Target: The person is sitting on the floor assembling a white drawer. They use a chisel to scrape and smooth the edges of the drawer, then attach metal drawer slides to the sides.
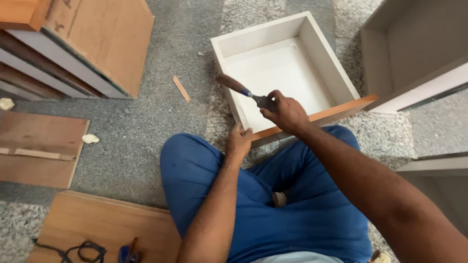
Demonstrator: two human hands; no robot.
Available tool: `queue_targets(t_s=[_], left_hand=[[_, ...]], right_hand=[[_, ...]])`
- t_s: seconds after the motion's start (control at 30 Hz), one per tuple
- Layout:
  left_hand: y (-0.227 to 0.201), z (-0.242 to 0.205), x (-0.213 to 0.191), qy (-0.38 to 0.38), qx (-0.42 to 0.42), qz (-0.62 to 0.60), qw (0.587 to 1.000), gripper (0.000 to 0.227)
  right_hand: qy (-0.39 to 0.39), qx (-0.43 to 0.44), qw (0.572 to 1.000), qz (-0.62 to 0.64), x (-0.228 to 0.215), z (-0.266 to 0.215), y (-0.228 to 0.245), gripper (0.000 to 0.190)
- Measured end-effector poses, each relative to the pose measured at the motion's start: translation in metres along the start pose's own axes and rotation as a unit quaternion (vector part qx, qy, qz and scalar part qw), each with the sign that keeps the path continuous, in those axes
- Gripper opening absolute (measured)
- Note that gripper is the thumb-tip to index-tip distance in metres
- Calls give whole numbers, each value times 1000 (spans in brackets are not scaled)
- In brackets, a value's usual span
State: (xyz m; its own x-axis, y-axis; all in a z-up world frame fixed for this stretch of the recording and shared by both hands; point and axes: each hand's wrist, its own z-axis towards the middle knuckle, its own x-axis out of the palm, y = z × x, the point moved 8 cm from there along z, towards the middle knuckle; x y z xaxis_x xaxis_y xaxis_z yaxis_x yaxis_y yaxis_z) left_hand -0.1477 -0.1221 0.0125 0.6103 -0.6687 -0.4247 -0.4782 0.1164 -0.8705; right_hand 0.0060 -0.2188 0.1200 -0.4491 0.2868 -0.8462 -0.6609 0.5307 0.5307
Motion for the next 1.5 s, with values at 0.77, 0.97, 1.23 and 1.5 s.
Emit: queue_targets(t_s=[0.77, 0.97, 1.23, 1.5], left_hand=[[4, 43, -33, -110, -44, -76, 990, 36], [28, -25, 14, 37, -166, -258, 951, 77], [-4, -80, 9, 93, -269, -410, 866, 62], [-11, -87, 4, 93, -264, -358, 891, 65]], right_hand=[[18, 52, 985, 164, 73, 6, 7, 38], [25, 3, 1000, -18, 90, -1, -2, 37], [67, 144, 986, -43, 91, -5, 1, 35], [74, 121, 989, -43, 93, 1, -6, 37]])
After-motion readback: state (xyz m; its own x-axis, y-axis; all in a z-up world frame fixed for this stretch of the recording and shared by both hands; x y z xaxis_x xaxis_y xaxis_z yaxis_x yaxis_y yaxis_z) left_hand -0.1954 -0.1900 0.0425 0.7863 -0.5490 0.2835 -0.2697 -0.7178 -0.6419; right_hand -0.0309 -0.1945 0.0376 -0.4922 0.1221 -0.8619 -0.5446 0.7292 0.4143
